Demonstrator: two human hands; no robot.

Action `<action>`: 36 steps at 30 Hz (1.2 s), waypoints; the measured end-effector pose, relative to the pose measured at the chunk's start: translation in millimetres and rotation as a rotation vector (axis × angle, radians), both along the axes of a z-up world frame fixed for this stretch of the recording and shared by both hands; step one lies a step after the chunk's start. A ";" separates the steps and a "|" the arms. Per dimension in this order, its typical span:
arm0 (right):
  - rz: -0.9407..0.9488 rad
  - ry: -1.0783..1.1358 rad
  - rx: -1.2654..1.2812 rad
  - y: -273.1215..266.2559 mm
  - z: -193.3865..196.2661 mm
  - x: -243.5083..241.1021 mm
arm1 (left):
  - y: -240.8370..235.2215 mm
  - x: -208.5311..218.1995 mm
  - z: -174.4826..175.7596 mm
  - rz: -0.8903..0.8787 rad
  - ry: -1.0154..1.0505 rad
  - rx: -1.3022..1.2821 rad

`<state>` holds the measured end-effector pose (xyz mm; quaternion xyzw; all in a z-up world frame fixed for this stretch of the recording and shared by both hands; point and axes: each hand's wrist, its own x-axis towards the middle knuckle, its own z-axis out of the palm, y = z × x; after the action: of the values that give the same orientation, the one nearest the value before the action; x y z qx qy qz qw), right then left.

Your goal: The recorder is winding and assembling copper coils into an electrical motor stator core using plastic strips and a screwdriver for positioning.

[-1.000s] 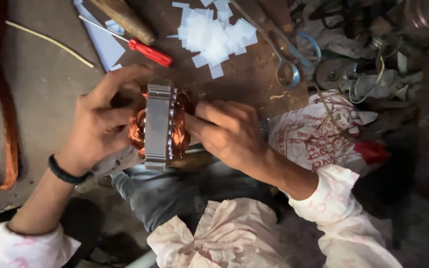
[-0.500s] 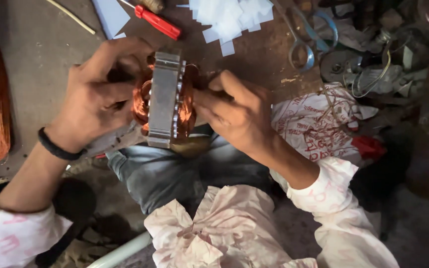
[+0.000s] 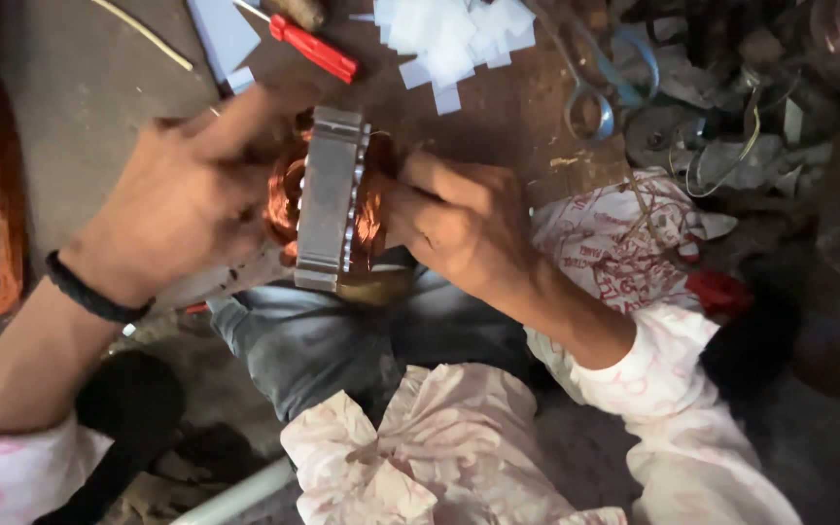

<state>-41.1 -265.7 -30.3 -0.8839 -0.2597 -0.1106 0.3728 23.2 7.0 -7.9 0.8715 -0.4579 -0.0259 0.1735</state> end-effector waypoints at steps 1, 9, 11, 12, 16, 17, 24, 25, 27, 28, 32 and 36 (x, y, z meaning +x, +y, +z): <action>0.050 -0.040 -0.042 -1.3 0.9 -0.7 | 0.0 -1.7 -3.5 0.030 0.052 -0.074; 0.003 -0.138 -0.153 6.0 -1.4 -10.3 | -2.5 -3.2 -8.6 0.129 0.172 -0.385; -0.062 -0.194 -0.126 8.1 -1.1 -10.6 | -2.7 -3.9 -6.3 0.128 0.117 -0.305; -0.063 -0.195 -0.125 7.8 0.0 -9.2 | -4.5 -4.2 -2.7 0.127 0.117 -0.304; -0.023 -0.007 -0.023 2.0 0.4 -1.3 | -8.2 -3.4 0.4 0.079 0.015 -0.207; 0.004 0.043 -0.004 1.2 -1.1 0.2 | -6.2 -4.4 -1.2 0.074 0.005 -0.179; 0.043 0.001 -0.087 4.4 16.0 -3.7 | -8.1 -3.6 -5.1 0.148 0.240 -0.405; 0.007 -0.035 -0.102 4.8 9.9 -7.1 | -8.0 -4.7 -2.3 0.158 0.242 -0.366; -0.029 -0.076 -0.118 2.2 -2.6 -11.8 | -9.1 -7.2 3.0 0.168 0.239 -0.328; 0.005 -0.164 -0.160 -0.6 -9.0 -12.8 | -10.1 -8.6 5.4 0.159 0.169 -0.251; 0.090 -0.303 -0.302 -2.7 -17.1 -14.9 | -8.7 -16.2 10.7 0.146 -0.047 -0.014; 0.155 -0.335 -0.393 -2.2 -8.6 -8.8 | -6.1 -31.7 5.9 0.140 -0.134 0.064</action>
<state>-49.9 -267.9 -38.9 -0.8862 -0.4012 -0.1739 0.1531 -8.5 0.9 -1.9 0.9062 -0.4056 0.0300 0.1161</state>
